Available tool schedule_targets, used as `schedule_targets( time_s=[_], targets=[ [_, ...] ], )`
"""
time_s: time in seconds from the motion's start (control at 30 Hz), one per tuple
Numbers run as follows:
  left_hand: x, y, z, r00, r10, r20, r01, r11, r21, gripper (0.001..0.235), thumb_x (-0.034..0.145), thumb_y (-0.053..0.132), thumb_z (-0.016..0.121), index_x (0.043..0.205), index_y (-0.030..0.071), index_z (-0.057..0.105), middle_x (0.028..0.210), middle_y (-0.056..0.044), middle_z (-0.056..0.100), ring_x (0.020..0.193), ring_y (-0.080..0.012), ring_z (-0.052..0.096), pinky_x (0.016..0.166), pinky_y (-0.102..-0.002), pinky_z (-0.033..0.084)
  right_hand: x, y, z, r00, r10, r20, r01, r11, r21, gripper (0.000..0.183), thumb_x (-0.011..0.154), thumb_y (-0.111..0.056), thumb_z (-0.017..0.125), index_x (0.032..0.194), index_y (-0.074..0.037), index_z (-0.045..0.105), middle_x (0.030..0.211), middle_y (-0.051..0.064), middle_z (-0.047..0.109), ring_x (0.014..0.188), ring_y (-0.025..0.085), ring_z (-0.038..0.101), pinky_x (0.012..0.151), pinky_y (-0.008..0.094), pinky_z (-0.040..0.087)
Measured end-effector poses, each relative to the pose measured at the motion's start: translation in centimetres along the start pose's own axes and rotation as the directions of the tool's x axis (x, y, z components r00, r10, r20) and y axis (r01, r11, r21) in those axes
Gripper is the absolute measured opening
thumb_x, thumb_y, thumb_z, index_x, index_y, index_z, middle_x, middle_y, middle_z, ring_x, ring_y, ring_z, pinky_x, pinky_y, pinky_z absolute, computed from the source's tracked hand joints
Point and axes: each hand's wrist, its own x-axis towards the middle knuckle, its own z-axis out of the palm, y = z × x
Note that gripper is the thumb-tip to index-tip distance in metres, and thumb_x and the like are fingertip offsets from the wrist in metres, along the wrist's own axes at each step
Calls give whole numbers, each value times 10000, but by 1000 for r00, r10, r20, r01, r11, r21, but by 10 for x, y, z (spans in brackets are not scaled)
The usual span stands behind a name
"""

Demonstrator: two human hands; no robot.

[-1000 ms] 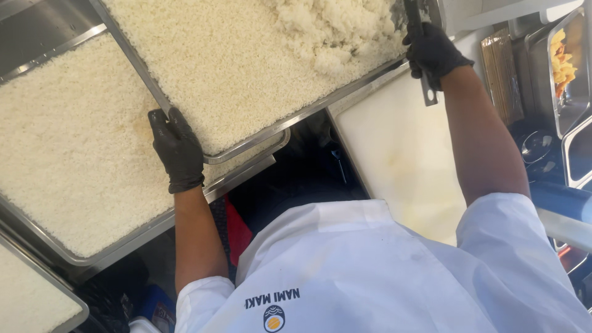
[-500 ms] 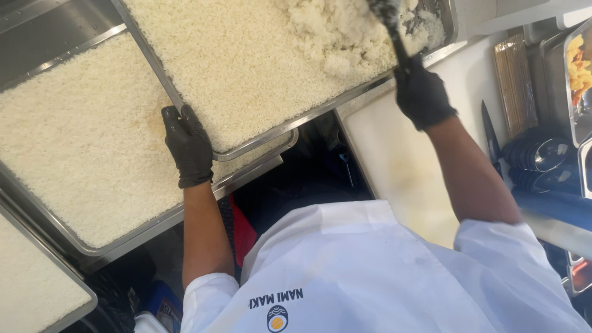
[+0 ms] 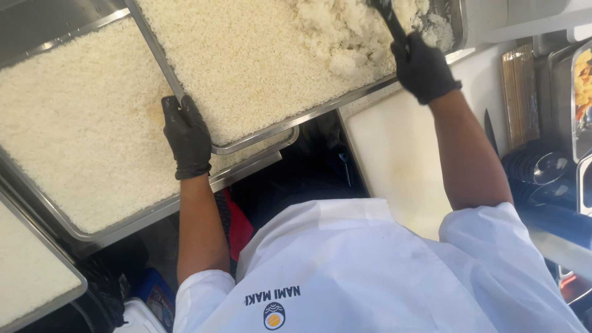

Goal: The person pours liquid from a pitcher onto trays of cooked rice and then stirs the rice using a spatula.

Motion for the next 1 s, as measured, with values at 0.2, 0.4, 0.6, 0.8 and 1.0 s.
schedule_targets(
  time_s=[0.2, 0.4, 0.6, 0.8, 1.0],
  targets=[
    [0, -3, 1, 999, 46, -7, -45, 994, 97, 135, 1149, 126, 555, 1095, 4, 533, 706, -172, 580, 563, -301, 583, 543, -416, 416, 46, 44, -39, 984, 179, 24, -180, 980, 80, 392, 1177, -409, 405, 1149, -44, 548, 914, 307, 666, 803, 530, 681, 804, 600, 562],
    [3, 7, -2, 999, -53, 7, 52, 997, 61, 150, 1149, 155, 542, 1080, 22, 547, 685, -152, 586, 538, -276, 577, 520, -406, 403, 15, 59, -22, 1000, -19, 24, 20, 998, -53, 471, 1179, -439, 438, 1182, -12, 636, 930, 357, 668, 906, 584, 638, 800, 649, 510],
    [3, 16, -5, 998, -62, 28, 60, 997, 52, 167, 1166, 157, 524, 1059, 28, 533, 679, -148, 559, 529, -260, 554, 517, -395, 407, 64, 75, -80, 980, -29, -197, -42, 937, -348, 398, 1193, -321, 431, 1199, 33, 613, 808, 308, 668, 747, 512, 660, 703, 592, 530],
    [2, 13, -3, 1000, -16, -4, 16, 995, 96, 161, 1149, 157, 546, 1075, 14, 533, 645, -146, 551, 519, -270, 539, 510, -403, 393, 162, 87, -53, 999, -12, -50, -4, 955, -296, 364, 1159, -324, 432, 1151, -9, 614, 770, 223, 650, 668, 382, 642, 620, 520, 511],
    [1, 10, -1, 998, -63, -1, 63, 990, 126, 153, 1141, 145, 552, 1067, 12, 536, 636, -149, 539, 496, -283, 517, 502, -407, 383, 141, 90, -64, 884, 286, 369, -378, 902, 207, 289, 1096, -336, 475, 1104, -91, 627, 725, 95, 616, 562, 201, 577, 513, 417, 443]
  ],
)
